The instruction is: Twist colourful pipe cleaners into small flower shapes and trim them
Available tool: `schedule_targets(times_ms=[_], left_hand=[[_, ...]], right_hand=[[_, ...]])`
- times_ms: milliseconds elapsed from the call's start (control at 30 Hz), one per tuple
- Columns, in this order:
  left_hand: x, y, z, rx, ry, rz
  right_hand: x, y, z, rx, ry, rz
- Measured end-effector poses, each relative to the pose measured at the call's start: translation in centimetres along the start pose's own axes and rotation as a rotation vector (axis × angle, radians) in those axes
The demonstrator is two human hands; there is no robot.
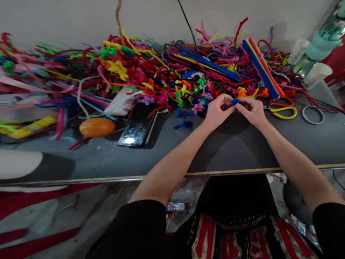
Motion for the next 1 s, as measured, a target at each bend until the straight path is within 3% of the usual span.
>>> schedule_targets(times_ms=[100, 300, 433, 600, 700, 867, 933, 1000], left_hand=[[-0.2, 0.0, -0.3, 0.025, 0.025, 0.043], [-0.3, 0.4, 0.7, -0.11, -0.031, 0.003], [-0.2, 0.9, 1.9, -0.23, -0.119, -0.031], [0.2, 1.1, 2.2, -0.445, -0.322, -0.168], [0.3, 1.1, 1.5, -0.606, -0.434, -0.227], [0.4, 1.2, 0.6, -0.769, -0.489, -0.162], [0.5, 1.3, 0.6, -0.772, -0.504, -0.16], [0.6, 1.3, 0.6, -0.756, -0.519, -0.155]], right_hand=[[0.2, 0.2, 0.2, 0.071, 0.038, 0.03], [0.7, 0.2, 0.4, 0.187, 0.12, -0.109], [0.6, 0.0, 0.3, 0.063, 0.037, -0.106], [0.2, -1.0, 0.3, -0.197, -0.005, -0.123], [0.4, -2.8, 1.3, -0.404, -0.03, -0.158], [0.1, -8.3, 3.5, -0.971, 0.132, -0.127], [-0.6, -10.7, 3.1, -1.163, 0.269, -0.043], [-1.4, -12.7, 1.7, -1.254, 0.372, 0.121]])
Point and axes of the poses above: each hand's wrist, its own x-axis towards the middle knuckle, its own y-axis out of the palm, z = x × y, the point moved 1 cm from there along x, towards the middle knuckle, and after that the axes turned 11 degrees about -x, right-handed, at the moved point
